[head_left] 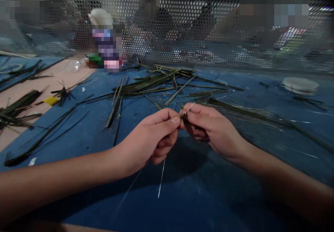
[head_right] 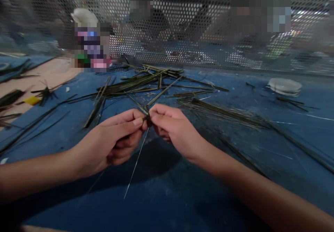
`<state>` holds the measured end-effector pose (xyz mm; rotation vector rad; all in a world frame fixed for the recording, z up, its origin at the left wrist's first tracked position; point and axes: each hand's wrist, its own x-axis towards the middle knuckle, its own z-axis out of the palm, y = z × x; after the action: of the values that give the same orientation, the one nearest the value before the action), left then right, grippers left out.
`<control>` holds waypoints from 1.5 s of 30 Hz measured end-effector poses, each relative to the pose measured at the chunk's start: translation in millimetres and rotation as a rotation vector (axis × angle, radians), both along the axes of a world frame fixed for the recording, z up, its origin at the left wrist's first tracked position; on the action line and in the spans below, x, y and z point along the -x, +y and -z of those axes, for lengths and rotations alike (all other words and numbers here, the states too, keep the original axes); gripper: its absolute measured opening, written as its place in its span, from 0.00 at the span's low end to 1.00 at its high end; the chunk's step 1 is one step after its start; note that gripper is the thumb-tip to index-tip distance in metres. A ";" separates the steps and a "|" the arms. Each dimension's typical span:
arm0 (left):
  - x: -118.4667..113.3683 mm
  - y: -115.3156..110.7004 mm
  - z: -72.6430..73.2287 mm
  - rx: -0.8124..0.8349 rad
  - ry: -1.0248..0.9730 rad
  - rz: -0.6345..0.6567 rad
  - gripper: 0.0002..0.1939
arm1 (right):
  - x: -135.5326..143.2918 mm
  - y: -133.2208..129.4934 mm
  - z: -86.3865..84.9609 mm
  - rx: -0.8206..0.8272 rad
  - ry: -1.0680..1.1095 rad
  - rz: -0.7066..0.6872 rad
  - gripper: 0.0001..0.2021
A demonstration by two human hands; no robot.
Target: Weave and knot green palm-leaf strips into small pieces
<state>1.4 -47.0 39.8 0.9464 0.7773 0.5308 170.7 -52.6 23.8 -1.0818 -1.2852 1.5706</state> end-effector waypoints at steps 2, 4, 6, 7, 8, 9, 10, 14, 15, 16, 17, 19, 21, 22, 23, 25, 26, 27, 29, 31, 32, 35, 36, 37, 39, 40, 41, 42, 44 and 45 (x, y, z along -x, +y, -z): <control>0.6 1.7 0.4 -0.029 -0.018 -0.045 0.08 | 0.2 0.3 3.5 0.052 0.026 -0.089 0.13; 2.1 6.1 0.3 -0.052 -0.033 -0.101 0.08 | 1.7 -0.4 7.7 0.034 0.034 -0.094 0.15; 4.2 12.5 -0.7 -0.069 -0.048 -0.158 0.08 | 3.9 -1.5 12.1 -0.013 0.029 -0.066 0.16; 5.3 15.9 -1.3 -0.079 -0.056 -0.184 0.08 | 4.9 -1.9 14.1 -0.033 0.021 -0.059 0.16; 6.3 19.3 -2.0 -0.086 -0.062 -0.204 0.08 | 5.8 -2.1 15.9 -0.052 0.009 -0.059 0.15; 7.3 22.3 -2.5 -0.092 -0.069 -0.217 0.09 | 6.4 -2.1 17.4 -0.069 -0.007 -0.066 0.14; 8.1 25.0 -2.9 -0.094 -0.075 -0.226 0.09 | 6.8 -2.1 18.5 -0.082 -0.027 -0.077 0.14; 10.9 32.3 -2.9 -0.091 -0.107 -0.253 0.09 | 6.3 -2.0 19.6 -0.075 -0.094 -0.112 0.13; 11.7 33.8 -2.8 -0.095 -0.114 -0.262 0.09 | 5.8 -1.9 19.4 -0.066 -0.096 -0.115 0.13; 12.4 35.3 -2.8 -0.102 -0.120 -0.270 0.09 | 5.1 -1.8 19.0 -0.057 -0.095 -0.116 0.14; 13.2 36.7 -2.9 -0.111 -0.123 -0.273 0.09 | 4.2 -1.3 18.7 -0.049 -0.095 -0.117 0.14; 14.2 39.2 -2.9 -0.122 -0.113 -0.247 0.08 | 1.4 0.9 17.7 -0.051 -0.129 -0.123 0.14; 14.0 40.0 -2.2 -0.112 -0.078 -0.162 0.09 | -2.6 4.7 16.1 -0.094 -0.204 -0.133 0.13; 13.3 39.3 -1.3 -0.100 -0.050 -0.111 0.09 | -4.9 6.8 14.9 -0.129 -0.237 -0.132 0.12; 12.0 37.9 -0.2 -0.084 -0.017 -0.067 0.09 | -7.1 8.8 13.6 -0.162 -0.248 -0.120 0.10; 8.3 32.9 2.4 -0.057 0.054 -0.025 0.09 | -10.2 11.4 10.6 -0.192 -0.197 -0.074 0.06; 6.2 29.7 3.7 -0.049 0.085 -0.021 0.10 | -10.7 11.6 9.0 -0.179 -0.147 -0.048 0.06; 4.1 26.5 4.8 -0.047 0.109 -0.020 0.10 | -10.4 11.1 7.5 -0.148 -0.094 -0.023 0.06; 0.6 20.7 6.4 -0.063 0.135 -0.017 0.10 | -7.9 8.1 4.5 -0.045 -0.017 0.005 0.04; -1.3 16.6 7.1 -0.090 0.148 -0.012 0.10 | -4.3 4.1 1.8 0.058 0.001 0.014 0.02; -1.7 15.3 7.2 -0.100 0.155 -0.012 0.10 | -2.8 2.3 0.7 0.093 -0.002 0.017 0.01; -1.5 13.4 6.8 -0.061 0.170 -0.018 0.09 | -0.9 -0.9 -1.1 0.119 -0.017 0.038 0.03; -1.2 13.1 6.5 -0.021 0.165 -0.017 0.09 | -1.0 -1.2 -1.1 0.111 -0.029 0.045 0.03; -0.8 12.8 6.0 0.020 0.155 -0.014 0.09 | -1.3 -1.2 -0.6 0.093 -0.049 0.051 0.03; -0.3 12.1 5.0 0.084 0.132 -0.006 0.10 | -2.1 -0.6 1.4 0.019 -0.109 0.061 0.03; -0.1 11.8 4.5 0.096 0.125 -0.004 0.10 | -2.5 -0.3 2.8 -0.026 -0.139 0.068 0.03; -0.1 11.5 4.2 0.093 0.123 -0.007 0.10 | -2.8 -0.1 4.2 -0.067 -0.163 0.075 0.03; -0.2 11.2 3.9 0.081 0.125 -0.011 0.10 | -3.0 -0.1 5.5 -0.098 -0.178 0.078 0.03; -0.5 10.8 3.6 0.048 0.131 -0.015 0.10 | -2.9 -0.2 7.5 -0.110 -0.179 0.072 0.04; -0.7 10.8 3.6 0.025 0.135 -0.018 0.09 | -2.6 -0.4 8.2 -0.092 -0.163 0.066 0.04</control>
<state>2.1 -36.1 36.2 0.9602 0.9131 0.4754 173.3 -53.0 15.6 -1.2008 -1.4016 1.3837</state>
